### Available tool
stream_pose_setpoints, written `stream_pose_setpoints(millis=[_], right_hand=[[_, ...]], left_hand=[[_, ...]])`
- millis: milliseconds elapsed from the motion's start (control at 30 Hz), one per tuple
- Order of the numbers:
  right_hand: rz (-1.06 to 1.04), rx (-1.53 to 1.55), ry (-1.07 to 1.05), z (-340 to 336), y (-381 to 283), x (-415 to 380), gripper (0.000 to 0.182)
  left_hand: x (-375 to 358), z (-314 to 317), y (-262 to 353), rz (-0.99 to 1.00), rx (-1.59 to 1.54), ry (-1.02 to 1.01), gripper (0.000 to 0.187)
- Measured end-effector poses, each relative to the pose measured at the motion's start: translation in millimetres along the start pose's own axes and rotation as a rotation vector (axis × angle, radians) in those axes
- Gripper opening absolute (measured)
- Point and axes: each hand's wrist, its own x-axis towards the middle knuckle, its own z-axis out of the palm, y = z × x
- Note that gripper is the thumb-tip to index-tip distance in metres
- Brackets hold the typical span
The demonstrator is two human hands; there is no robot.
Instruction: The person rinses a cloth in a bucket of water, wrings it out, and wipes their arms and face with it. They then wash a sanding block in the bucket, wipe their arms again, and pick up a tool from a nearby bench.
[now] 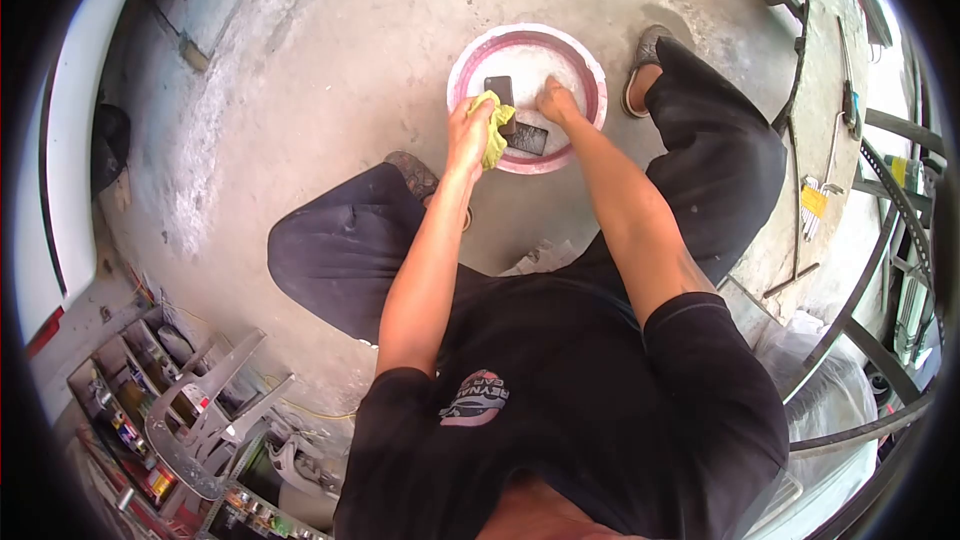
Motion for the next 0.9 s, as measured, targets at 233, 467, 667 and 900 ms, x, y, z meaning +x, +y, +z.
stream_pose_setpoints(millis=[233,467,667,900], right_hand=[[-0.166,-0.411,-0.314,60,27,27,0.042],[-0.149,-0.445,-0.465,50,25,13,0.039],[-0.100,-0.412,-0.427,15,12,18,0.037],[0.161,0.411,-0.248,-87,-35,-23,0.036]], left_hand=[[5,4,0,-0.069,-0.038,-0.020,0.033],[15,17,-17,0.003,0.239,-0.033,0.036],[12,17,-22,0.410,0.741,0.050,0.041],[-3,24,-3,0.446,0.869,0.063,0.046]])
